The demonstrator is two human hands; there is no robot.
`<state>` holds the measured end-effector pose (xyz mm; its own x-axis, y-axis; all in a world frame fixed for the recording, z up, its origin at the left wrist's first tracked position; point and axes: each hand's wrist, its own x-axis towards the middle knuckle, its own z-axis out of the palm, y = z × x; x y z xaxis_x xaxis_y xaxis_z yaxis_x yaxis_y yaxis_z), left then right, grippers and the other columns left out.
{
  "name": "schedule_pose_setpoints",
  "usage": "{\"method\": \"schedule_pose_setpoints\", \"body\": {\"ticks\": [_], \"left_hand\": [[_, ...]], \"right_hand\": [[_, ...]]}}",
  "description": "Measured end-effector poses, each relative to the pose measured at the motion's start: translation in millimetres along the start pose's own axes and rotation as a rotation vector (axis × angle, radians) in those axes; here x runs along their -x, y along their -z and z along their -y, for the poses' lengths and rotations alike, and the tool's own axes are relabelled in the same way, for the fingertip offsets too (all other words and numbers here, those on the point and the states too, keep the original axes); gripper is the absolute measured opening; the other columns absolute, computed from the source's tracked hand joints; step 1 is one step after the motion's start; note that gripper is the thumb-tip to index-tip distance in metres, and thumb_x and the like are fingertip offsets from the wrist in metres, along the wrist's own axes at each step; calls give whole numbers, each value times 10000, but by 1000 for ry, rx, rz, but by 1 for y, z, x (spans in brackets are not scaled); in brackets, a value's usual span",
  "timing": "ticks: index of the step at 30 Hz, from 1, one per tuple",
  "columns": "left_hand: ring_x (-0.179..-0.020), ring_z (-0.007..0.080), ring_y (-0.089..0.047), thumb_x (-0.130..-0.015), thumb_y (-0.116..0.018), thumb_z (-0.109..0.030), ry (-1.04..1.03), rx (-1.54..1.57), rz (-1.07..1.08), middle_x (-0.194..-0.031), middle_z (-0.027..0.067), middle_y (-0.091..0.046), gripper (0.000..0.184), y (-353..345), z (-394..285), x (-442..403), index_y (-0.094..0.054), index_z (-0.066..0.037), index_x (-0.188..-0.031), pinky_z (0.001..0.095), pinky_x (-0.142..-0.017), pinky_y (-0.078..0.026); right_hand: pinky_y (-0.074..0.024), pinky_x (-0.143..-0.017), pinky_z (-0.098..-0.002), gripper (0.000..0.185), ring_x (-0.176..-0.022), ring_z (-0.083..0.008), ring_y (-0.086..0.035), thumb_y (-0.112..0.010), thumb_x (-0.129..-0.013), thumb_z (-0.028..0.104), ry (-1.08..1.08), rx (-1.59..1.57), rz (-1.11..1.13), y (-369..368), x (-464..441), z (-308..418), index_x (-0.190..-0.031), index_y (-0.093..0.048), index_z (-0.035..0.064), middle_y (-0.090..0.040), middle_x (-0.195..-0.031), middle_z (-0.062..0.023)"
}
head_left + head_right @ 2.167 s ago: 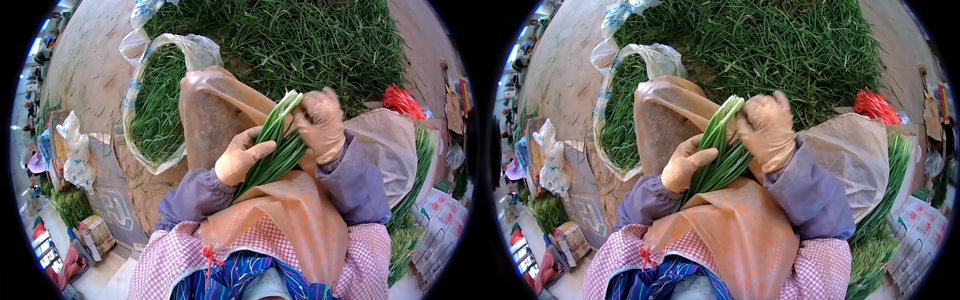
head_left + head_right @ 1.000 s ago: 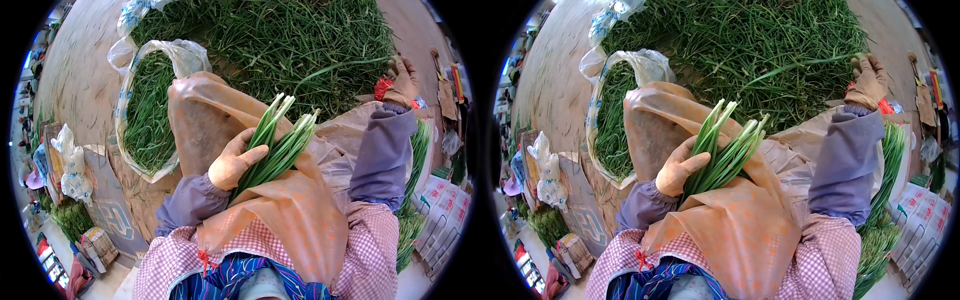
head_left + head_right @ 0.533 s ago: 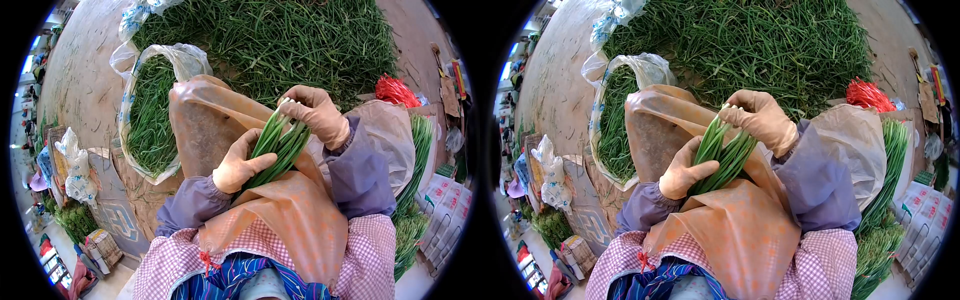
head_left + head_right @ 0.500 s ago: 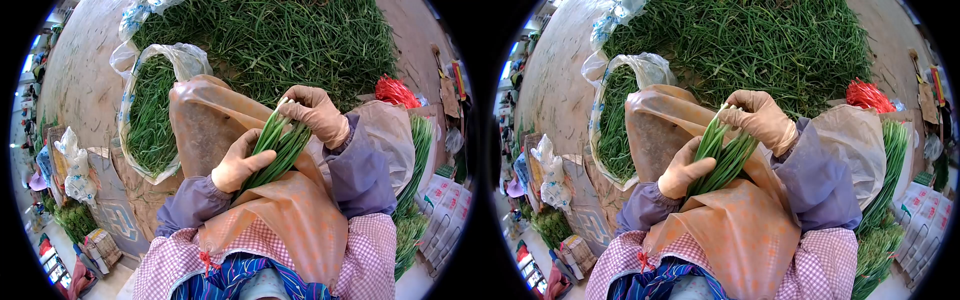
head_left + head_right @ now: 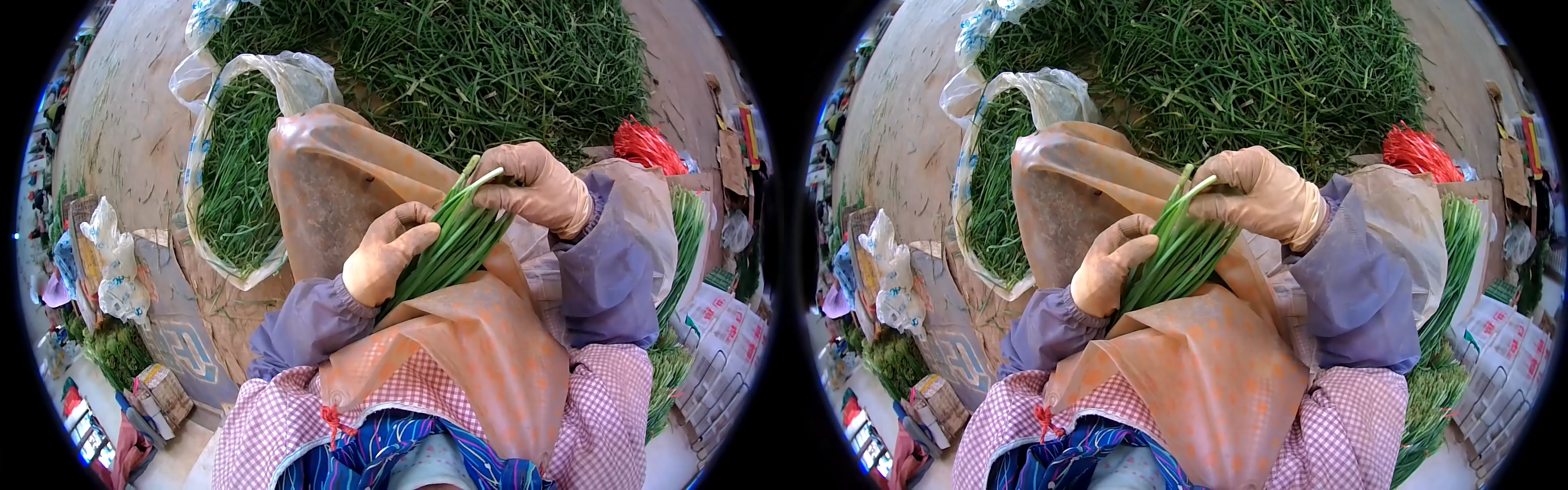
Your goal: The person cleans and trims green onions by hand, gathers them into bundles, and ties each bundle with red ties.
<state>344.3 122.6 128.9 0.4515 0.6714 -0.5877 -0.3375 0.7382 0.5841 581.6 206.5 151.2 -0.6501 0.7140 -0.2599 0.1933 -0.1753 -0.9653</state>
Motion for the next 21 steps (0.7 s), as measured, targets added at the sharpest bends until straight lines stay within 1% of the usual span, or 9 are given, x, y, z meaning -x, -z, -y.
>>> {"method": "schedule_pose_setpoints", "body": {"ticks": [2, 3, 7, 11, 14, 16, 18, 20, 21], "left_hand": [[-882, 90, -576, -927, -644, -202, -37, -8, 12, -997, 31, -597, 306, -9, -2, 2, -534, 5, -1123, 235, -808, -492], [-890, 92, -579, -930, -646, -214, -57, -12, 19, -1005, 34, -598, 333, -13, -3, 2, -526, 10, -1146, 237, -811, -494], [-923, 105, -591, -929, -663, -241, -67, -50, 48, -1052, 62, -598, 412, -8, 4, -3, -495, 21, -1198, 261, -817, -512], [-925, 105, -590, -921, -674, -225, -69, -11, 28, -1049, 60, -599, 398, -11, 4, -2, -498, 14, -1186, 264, -829, -513], [-936, 106, -588, -916, -678, -204, -58, -5, 33, -1050, 58, -600, 377, -10, 3, 0, -500, 6, -1174, 274, -847, -512], [-948, 110, -589, -914, -677, -193, -58, 2, 37, -1050, 58, -602, 364, -10, 1, 1, -501, 1, -1168, 283, -863, -509], [-963, 118, -593, -910, -677, -179, -32, 71, 48, -1066, 61, -603, 369, -11, -3, 2, -490, -4, -1177, 293, -881, -506], [-984, 130, -594, -902, -683, -174, -11, 111, 59, -1092, 68, -600, 400, -11, -4, 3, -475, -6, -1200, 302, -896, -504], [-997, 137, -594, -897, -690, -177, -6, 116, 64, -1109, 73, -596, 428, -9, -5, 3, -464, -5, -1218, 307, -901, -504]], "right_hand": [[-538, -666, -271, 105, -727, -132, -654, -685, -873, 91, 146, 231, -71, -5, -4, 2, -959, -682, 31, -676, -822, -51], [-535, -622, -283, 71, -686, -179, -658, -664, -879, 84, 211, 300, -99, -8, -6, 1, -933, -675, 40, -649, -787, -75], [-528, -637, -304, 65, -707, -219, -648, -661, -868, 67, 381, 552, -255, -17, -9, -7, -930, -665, 51, -628, -780, -86], [-509, -615, -295, 39, -676, -194, -619, -631, -906, 85, 216, 337, -506, -31, -10, -26, -911, -641, 48, -610, -745, -69], [-486, -613, -263, 249, -653, -125, -592, -585, -977, 282, 277, -61, -637, -7, -11, -37, -862, -620, 63, -606, -747, -11], [-496, -616, -276, 314, -630, -124, -578, -556, -987, 331, 303, -152, -826, 27, -2, -34, -802, -591, 79, -586, -701, -14], [-533, -564, -305, 355, -530, -152, -568, -575, -974, 361, 267, -408, -1032, 71, 13, -38, -771, -584, 69, -568, -641, -28], [-555, -581, -324, 392, -546, -172, -591, -558, -978, 379, 218, -514, -1112, 94, 28, -48, -734, -560, 73, -576, -634, -44], [-563, -595, -328, 361, -613, -205, -636, -542, -988, 368, 133, -478, -1036, 90, 34, -49, -790, -596, 71, -614, -681, -66]]}}
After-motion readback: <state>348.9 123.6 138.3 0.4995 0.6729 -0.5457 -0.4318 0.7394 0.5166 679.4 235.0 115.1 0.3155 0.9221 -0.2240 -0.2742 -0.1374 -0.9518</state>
